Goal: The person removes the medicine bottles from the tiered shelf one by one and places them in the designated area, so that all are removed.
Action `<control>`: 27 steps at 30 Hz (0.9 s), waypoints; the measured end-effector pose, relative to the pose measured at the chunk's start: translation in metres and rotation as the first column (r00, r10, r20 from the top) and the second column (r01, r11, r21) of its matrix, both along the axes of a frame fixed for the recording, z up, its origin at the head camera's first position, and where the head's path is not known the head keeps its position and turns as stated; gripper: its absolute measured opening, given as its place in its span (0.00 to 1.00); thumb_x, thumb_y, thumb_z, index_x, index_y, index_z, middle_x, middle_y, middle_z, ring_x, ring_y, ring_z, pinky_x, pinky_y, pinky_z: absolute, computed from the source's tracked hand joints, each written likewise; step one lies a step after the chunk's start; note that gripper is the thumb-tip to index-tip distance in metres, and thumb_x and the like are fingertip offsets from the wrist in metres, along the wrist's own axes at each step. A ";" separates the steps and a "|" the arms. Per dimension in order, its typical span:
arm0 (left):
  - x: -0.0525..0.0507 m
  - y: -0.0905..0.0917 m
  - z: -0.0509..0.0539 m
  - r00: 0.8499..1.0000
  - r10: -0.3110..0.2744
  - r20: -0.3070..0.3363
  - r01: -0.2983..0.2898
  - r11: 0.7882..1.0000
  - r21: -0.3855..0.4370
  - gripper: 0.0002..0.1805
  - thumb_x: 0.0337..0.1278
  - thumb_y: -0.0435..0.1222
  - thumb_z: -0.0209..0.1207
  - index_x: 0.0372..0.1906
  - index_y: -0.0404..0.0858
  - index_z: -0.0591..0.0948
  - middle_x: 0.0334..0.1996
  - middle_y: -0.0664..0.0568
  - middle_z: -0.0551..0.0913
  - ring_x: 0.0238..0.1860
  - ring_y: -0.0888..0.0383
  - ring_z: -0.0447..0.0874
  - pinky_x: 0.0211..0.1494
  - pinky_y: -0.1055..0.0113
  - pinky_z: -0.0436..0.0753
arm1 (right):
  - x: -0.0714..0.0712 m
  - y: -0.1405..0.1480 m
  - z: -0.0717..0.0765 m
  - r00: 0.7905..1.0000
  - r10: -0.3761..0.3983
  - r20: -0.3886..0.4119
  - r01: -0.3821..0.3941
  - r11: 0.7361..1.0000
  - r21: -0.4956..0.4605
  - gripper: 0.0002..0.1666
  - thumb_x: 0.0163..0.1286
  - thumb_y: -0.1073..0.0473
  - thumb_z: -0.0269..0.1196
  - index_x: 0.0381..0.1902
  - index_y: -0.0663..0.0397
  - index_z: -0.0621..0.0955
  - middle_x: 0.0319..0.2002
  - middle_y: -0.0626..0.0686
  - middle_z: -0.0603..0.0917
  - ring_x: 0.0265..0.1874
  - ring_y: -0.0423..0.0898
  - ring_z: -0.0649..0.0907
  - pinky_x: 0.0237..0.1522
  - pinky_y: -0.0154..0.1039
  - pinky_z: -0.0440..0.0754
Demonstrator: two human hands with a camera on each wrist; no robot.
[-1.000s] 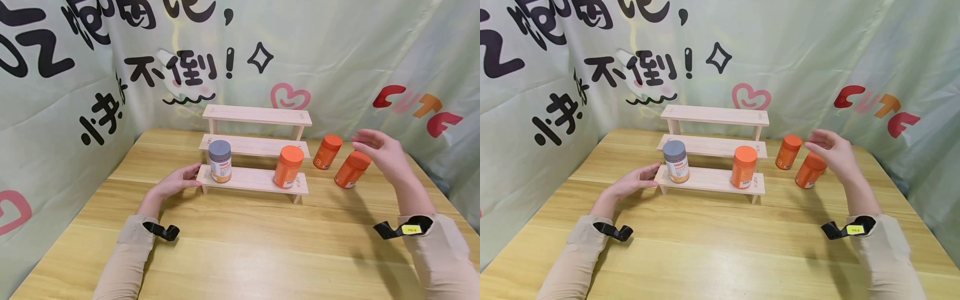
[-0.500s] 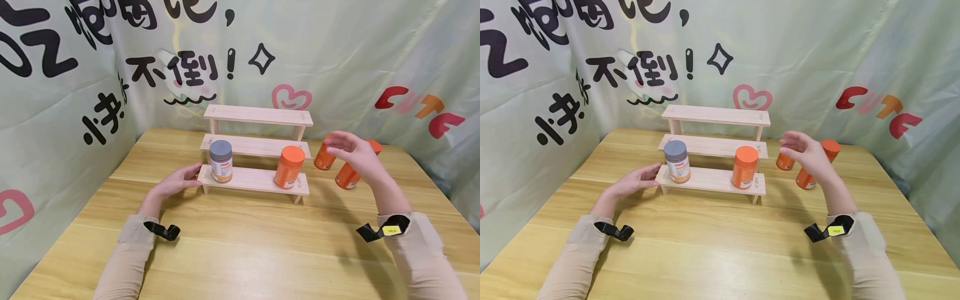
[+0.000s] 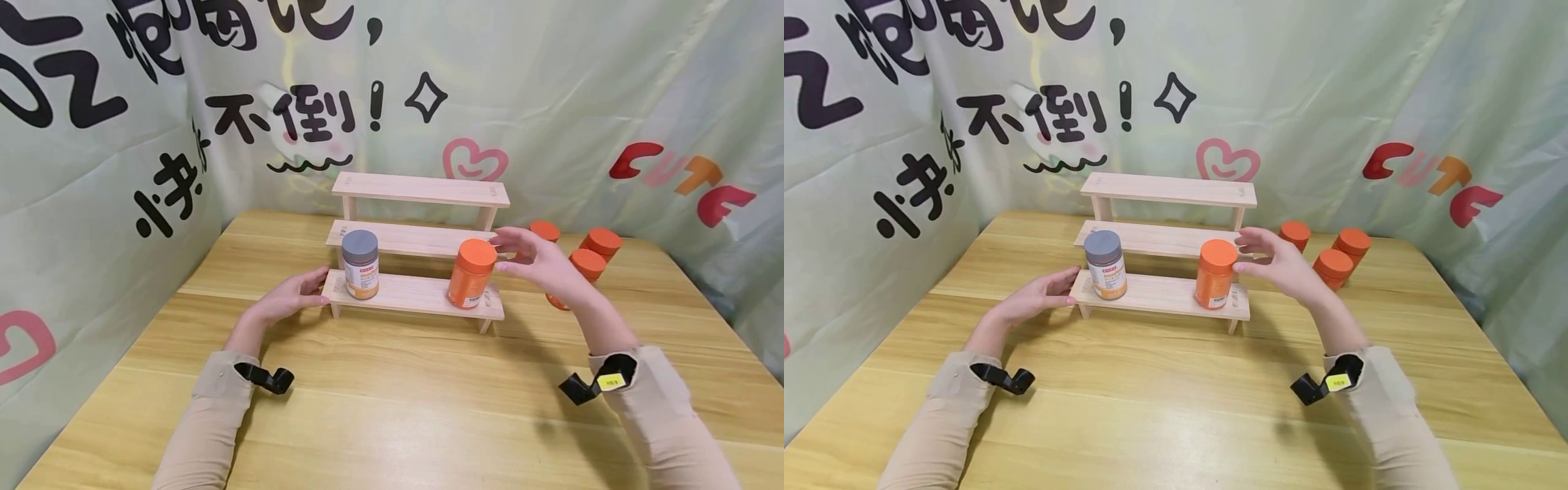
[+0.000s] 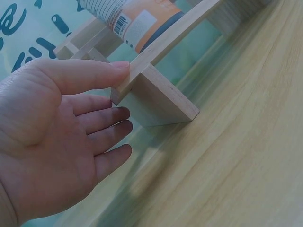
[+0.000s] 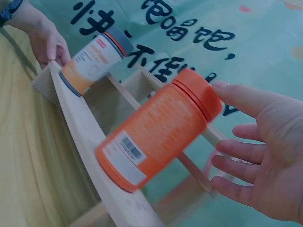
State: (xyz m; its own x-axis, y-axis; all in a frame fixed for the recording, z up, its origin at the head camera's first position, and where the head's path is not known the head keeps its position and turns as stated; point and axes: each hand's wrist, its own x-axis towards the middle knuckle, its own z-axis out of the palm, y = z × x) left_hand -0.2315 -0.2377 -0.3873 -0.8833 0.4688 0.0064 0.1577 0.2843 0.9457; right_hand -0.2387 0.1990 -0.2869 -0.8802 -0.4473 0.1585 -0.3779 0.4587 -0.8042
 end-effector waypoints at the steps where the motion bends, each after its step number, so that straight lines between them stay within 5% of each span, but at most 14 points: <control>1: 0.000 0.000 0.000 1.000 -0.001 0.000 0.001 1.000 0.000 0.42 0.59 0.33 0.58 0.70 0.26 0.47 0.71 0.35 0.46 0.70 0.43 0.46 0.70 0.51 0.50 | 0.001 -0.002 0.000 1.000 0.018 0.005 -0.018 1.000 -0.004 0.37 0.64 0.60 0.62 0.68 0.61 0.60 0.61 0.60 0.69 0.57 0.55 0.71 0.45 0.27 0.77; 9: -0.001 0.000 0.000 1.000 0.002 0.003 -0.002 1.000 -0.002 0.42 0.59 0.34 0.57 0.70 0.26 0.47 0.71 0.36 0.46 0.70 0.43 0.45 0.70 0.52 0.49 | 0.002 -0.016 -0.003 0.995 0.081 0.057 -0.080 0.996 -0.024 0.42 0.62 0.60 0.64 0.69 0.60 0.58 0.61 0.60 0.69 0.57 0.55 0.71 0.47 0.30 0.78; 27: 0.000 0.000 0.000 1.000 0.000 0.007 0.000 1.000 -0.006 0.41 0.60 0.34 0.57 0.70 0.26 0.47 0.71 0.37 0.46 0.71 0.44 0.44 0.71 0.53 0.48 | 0.007 -0.015 -0.006 1.000 0.026 -0.010 -0.026 1.000 0.003 0.33 0.60 0.60 0.66 0.61 0.60 0.67 0.50 0.56 0.75 0.44 0.46 0.78 0.41 0.33 0.79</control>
State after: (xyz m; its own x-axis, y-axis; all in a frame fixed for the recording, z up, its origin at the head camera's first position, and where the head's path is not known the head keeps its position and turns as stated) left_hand -0.2317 -0.2378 -0.3870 -0.8835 0.4685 -0.0024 0.1513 0.2901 0.9450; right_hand -0.2322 0.1841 -0.2926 -0.8666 -0.4705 0.1663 -0.3981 0.4508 -0.7990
